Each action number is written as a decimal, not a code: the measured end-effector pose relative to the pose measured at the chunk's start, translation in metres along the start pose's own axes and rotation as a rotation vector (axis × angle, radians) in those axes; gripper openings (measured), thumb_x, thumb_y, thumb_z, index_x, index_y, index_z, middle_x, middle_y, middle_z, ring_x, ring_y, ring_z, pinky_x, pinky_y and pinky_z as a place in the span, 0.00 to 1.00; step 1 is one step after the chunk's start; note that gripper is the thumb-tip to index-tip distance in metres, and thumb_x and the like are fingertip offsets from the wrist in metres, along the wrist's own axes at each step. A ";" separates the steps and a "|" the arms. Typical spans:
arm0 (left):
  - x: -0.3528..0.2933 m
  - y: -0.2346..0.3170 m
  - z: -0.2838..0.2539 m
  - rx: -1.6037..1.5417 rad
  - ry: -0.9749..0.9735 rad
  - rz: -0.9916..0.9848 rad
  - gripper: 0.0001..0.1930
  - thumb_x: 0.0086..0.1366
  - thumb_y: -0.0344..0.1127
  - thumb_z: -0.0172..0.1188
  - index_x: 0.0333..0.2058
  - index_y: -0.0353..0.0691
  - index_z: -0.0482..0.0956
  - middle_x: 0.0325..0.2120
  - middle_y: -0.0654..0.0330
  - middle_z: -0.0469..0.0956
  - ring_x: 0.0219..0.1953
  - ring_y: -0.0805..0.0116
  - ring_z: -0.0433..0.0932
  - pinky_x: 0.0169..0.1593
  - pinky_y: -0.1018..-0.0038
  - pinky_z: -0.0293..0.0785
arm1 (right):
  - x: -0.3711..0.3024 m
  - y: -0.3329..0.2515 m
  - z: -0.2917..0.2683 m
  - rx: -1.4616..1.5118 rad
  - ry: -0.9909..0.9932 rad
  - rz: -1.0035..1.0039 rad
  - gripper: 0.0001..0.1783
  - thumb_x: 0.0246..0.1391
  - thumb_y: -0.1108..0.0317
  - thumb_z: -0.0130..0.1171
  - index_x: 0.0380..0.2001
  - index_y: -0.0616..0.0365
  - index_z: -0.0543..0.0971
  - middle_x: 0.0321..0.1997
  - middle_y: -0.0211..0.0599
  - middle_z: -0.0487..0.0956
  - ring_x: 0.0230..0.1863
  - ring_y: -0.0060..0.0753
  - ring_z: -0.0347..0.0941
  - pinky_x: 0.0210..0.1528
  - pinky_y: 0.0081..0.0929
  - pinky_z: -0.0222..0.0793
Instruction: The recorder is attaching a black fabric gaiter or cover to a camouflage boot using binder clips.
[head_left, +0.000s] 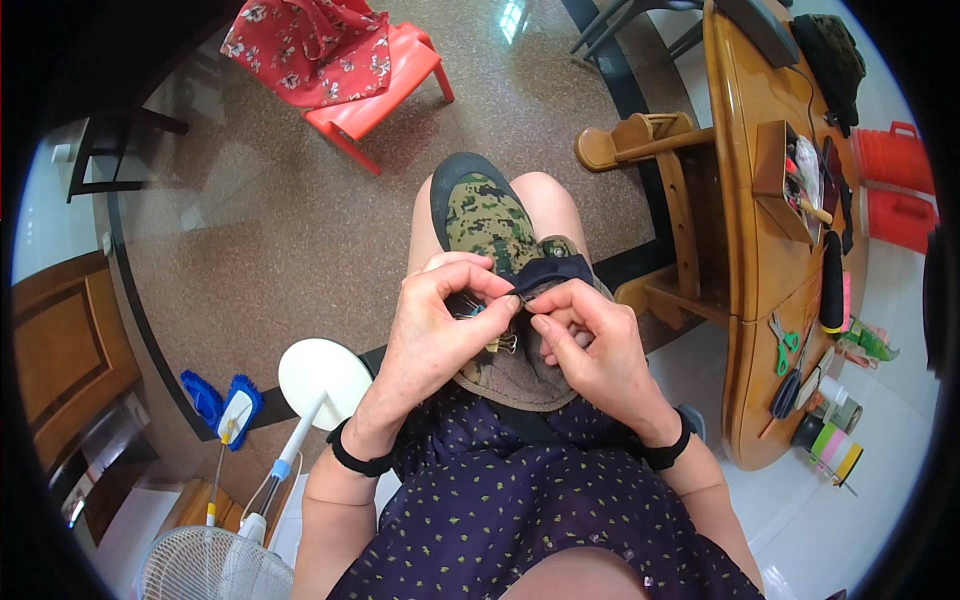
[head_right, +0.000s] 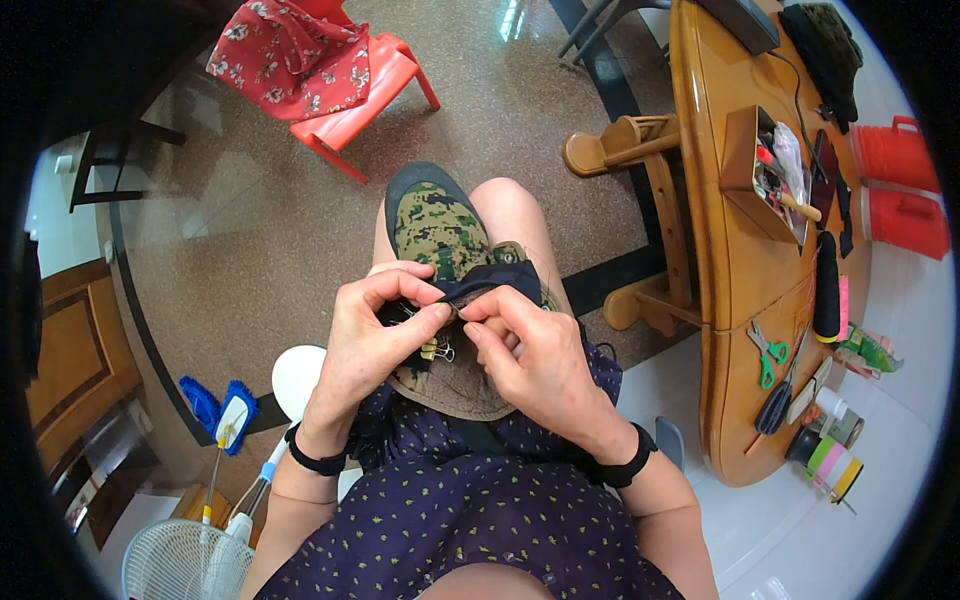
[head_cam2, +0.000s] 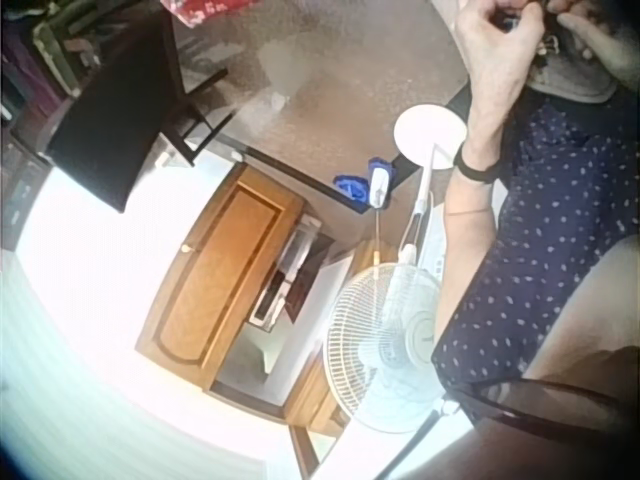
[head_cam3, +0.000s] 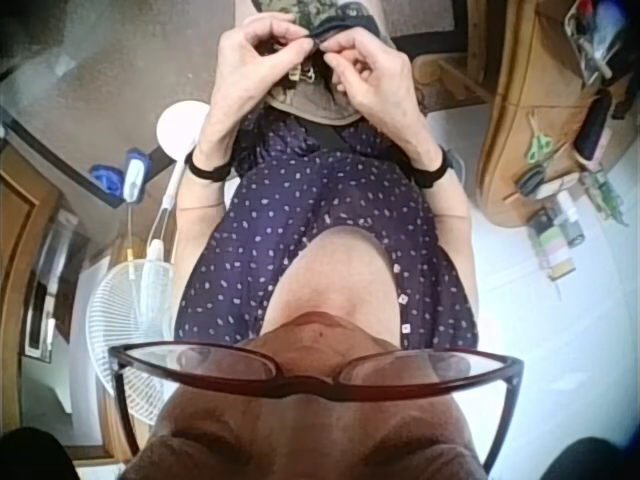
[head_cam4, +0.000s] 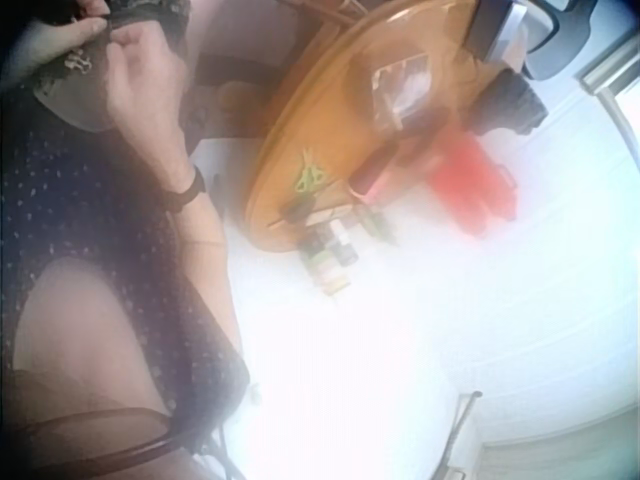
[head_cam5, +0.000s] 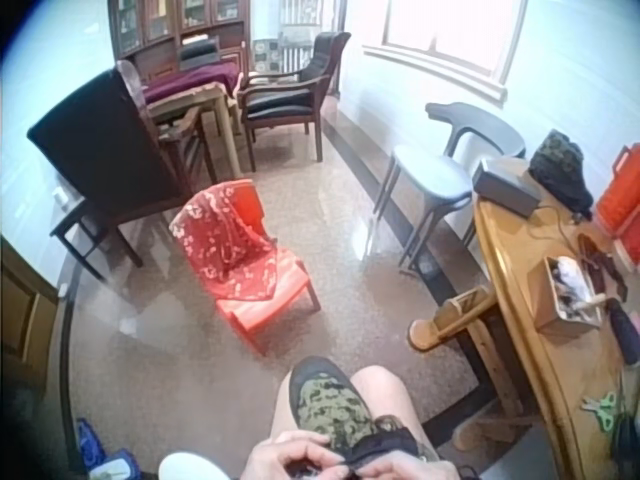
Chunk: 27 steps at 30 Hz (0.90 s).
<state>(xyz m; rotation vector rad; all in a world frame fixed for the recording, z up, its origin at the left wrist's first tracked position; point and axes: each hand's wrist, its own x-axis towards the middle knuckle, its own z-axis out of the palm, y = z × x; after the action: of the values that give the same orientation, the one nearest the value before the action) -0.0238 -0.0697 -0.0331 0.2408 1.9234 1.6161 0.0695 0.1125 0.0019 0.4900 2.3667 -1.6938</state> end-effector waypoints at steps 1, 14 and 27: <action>0.000 0.000 0.001 0.001 -0.001 0.001 0.09 0.57 0.32 0.73 0.35 0.33 0.89 0.42 0.50 0.84 0.57 0.60 0.80 0.59 0.66 0.75 | 0.000 0.000 -0.001 0.001 0.001 0.000 0.05 0.64 0.77 0.63 0.43 0.63 0.80 0.23 0.34 0.83 0.23 0.21 0.80 0.28 0.22 0.74; -0.016 0.004 0.016 0.752 0.282 0.669 0.10 0.50 0.30 0.76 0.31 0.47 0.85 0.30 0.70 0.83 0.57 0.61 0.80 0.59 0.55 0.58 | -0.003 0.006 -0.004 0.131 -0.041 0.112 0.03 0.67 0.76 0.62 0.41 0.65 0.80 0.27 0.31 0.83 0.27 0.16 0.79 0.30 0.19 0.75; -0.026 -0.002 0.019 0.794 0.279 0.736 0.09 0.50 0.33 0.75 0.31 0.47 0.85 0.32 0.71 0.85 0.58 0.60 0.80 0.56 0.60 0.60 | -0.009 0.022 0.003 0.144 -0.029 0.055 0.03 0.66 0.79 0.61 0.41 0.65 0.79 0.29 0.34 0.84 0.30 0.20 0.83 0.33 0.20 0.80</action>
<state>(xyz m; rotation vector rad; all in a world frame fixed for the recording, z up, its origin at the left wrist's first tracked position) 0.0076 -0.0677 -0.0277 1.2109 2.8393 1.2035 0.0858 0.1151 -0.0156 0.5446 2.2012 -1.8422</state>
